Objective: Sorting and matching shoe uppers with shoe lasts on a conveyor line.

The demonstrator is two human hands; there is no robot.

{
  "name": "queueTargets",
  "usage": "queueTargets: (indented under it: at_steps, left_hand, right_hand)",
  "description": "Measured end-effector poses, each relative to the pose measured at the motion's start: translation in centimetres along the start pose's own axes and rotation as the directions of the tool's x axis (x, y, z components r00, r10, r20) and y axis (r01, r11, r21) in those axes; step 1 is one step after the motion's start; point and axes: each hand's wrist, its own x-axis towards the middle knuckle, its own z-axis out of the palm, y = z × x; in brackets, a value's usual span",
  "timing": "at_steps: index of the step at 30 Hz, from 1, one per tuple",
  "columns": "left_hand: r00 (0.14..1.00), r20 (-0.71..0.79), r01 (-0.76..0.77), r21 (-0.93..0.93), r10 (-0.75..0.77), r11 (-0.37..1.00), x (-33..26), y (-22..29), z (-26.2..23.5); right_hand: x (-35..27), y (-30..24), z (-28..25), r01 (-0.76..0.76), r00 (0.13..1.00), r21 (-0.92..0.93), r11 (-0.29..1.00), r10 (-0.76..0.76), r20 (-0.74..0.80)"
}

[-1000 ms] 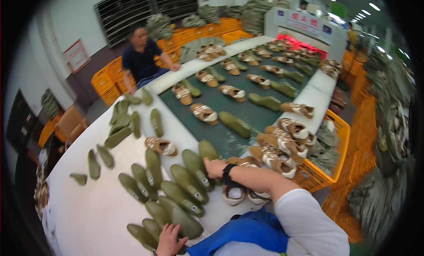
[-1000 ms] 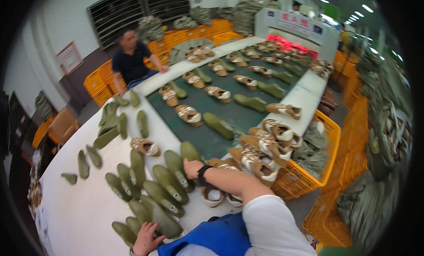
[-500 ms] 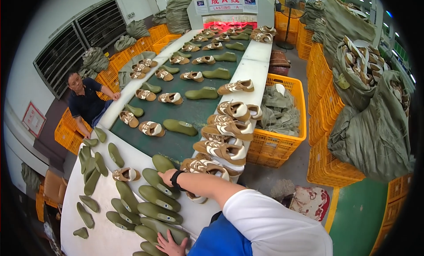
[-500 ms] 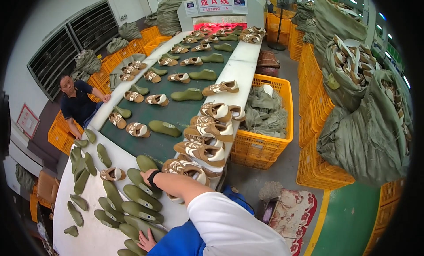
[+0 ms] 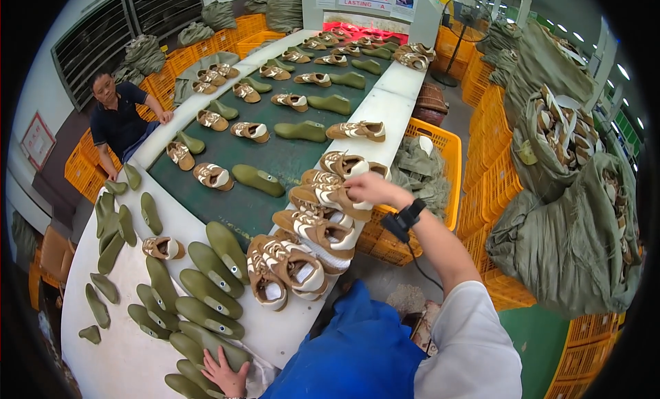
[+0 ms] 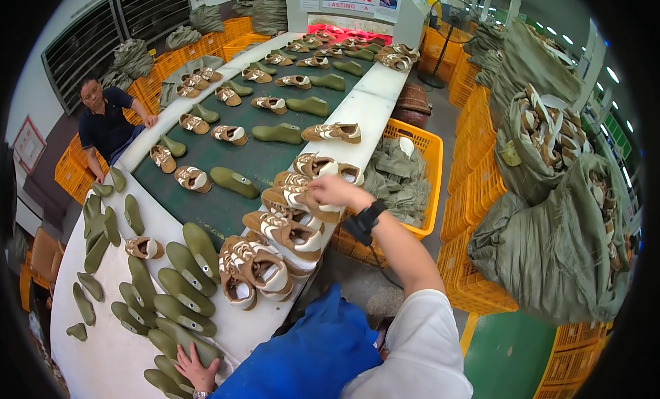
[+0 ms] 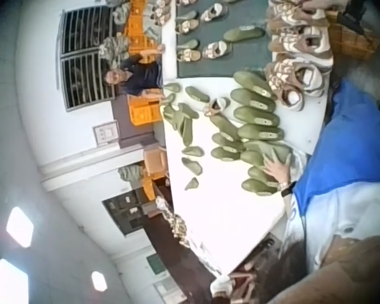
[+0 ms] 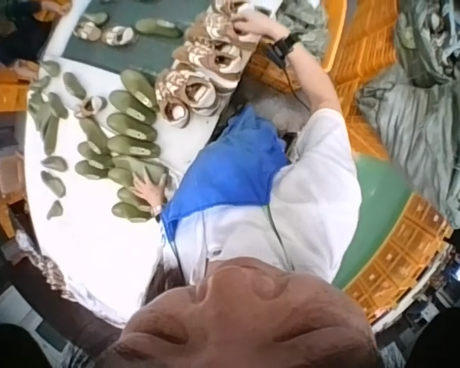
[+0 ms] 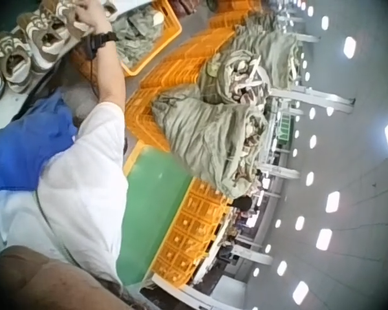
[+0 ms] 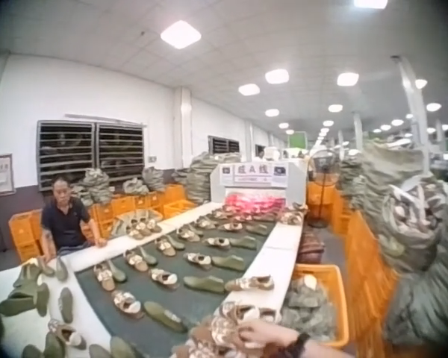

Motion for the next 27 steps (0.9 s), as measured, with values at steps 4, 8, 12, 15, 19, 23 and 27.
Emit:
queueTargets:
  at_steps: [4,8,12,15,19,23,27]
  left_hand:
    - [0.996,0.073,0.043,0.180,-0.057,0.983,-0.1,1.6,-0.3]
    - [0.932,0.224,0.221,0.273,-0.285,0.936,0.4,5.4,-0.2]
    - [0.975,0.102,0.206,-0.054,-0.200,0.977,0.1,7.8,3.1]
    - [0.970,0.156,0.208,-0.124,-0.188,0.970,1.0,14.0,1.1]
    - [0.948,0.247,0.239,-0.150,-0.198,0.959,-0.6,15.8,3.9]
    - [0.927,0.212,0.342,-0.142,-0.309,0.929,-4.1,16.7,7.4]
    - [0.882,0.193,0.444,-0.037,-0.429,0.895,-5.4,18.9,8.4]
  right_hand:
    - [4.1,9.2,-6.1,-0.287,0.910,-0.247,0.926,0.183,-0.372]
    - [9.6,15.2,-8.7,-0.435,0.900,-0.524,0.733,0.372,-0.227]
    - [15.7,19.7,-8.6,-0.374,0.927,-0.573,0.729,0.298,-0.226]
    - [18.0,23.3,-8.9,-0.400,0.913,-0.518,0.756,0.277,-0.300]
    - [18.7,25.8,-10.6,-0.393,0.914,-0.609,0.689,0.362,-0.181]
    - [17.5,25.0,-9.9,-0.222,0.957,-0.698,0.681,0.290,-0.021]
    - [13.7,19.5,-8.4,-0.228,0.807,-0.541,0.809,0.468,0.360]
